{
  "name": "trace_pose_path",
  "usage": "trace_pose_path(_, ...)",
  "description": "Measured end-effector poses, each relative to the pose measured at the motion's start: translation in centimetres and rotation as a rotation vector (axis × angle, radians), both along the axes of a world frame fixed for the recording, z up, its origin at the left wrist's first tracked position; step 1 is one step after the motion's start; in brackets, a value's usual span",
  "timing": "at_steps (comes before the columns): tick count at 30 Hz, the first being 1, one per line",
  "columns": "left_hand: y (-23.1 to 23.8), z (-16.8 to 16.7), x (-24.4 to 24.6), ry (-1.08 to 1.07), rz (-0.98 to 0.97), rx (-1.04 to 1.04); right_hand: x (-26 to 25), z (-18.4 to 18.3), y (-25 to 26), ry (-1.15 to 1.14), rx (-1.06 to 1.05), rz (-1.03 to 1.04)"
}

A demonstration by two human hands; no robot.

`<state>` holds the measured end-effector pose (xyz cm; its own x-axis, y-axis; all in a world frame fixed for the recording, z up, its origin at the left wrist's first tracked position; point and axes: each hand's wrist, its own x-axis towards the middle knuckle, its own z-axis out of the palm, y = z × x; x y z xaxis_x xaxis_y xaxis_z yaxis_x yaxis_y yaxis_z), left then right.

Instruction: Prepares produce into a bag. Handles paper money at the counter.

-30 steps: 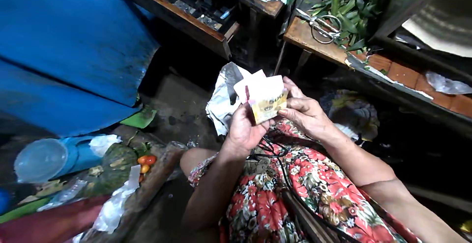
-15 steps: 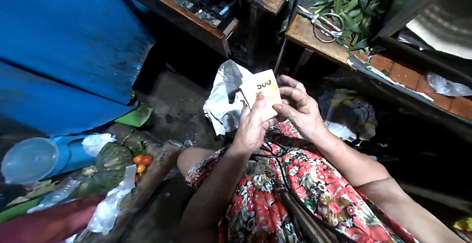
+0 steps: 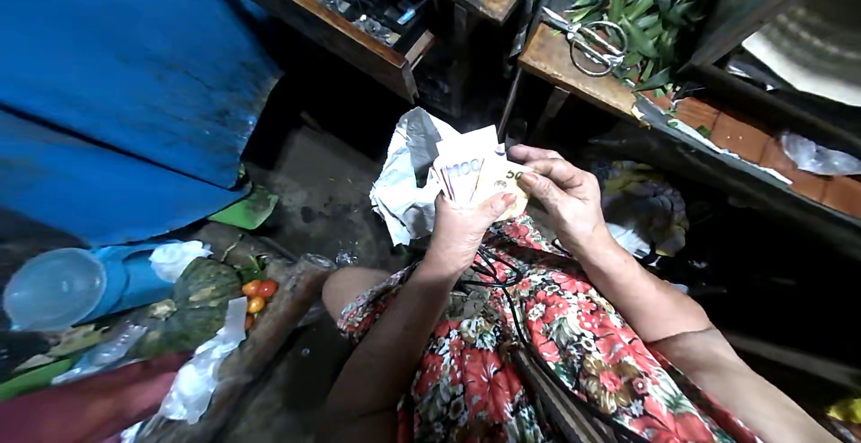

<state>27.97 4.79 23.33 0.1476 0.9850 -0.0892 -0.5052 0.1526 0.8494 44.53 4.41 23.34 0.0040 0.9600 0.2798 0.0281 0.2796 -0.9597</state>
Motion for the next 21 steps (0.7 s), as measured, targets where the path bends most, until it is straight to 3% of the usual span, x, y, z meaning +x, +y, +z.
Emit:
trace_pose_path(7,0.5,0.7,-0.7,-0.039,0.044,-0.068,1.6,0.4,0.1,0.008,0.082,0.21)
trace_pose_path(13,0.1,0.6,-0.1,0.024,0.091,-0.012,0.9,0.9,0.0,-0.162,0.001,0.024)
trace_pose_path(21,0.2,0.7,-0.5,0.023,0.047,-0.043,0.7,0.4,0.2,-0.016,0.095,0.074)
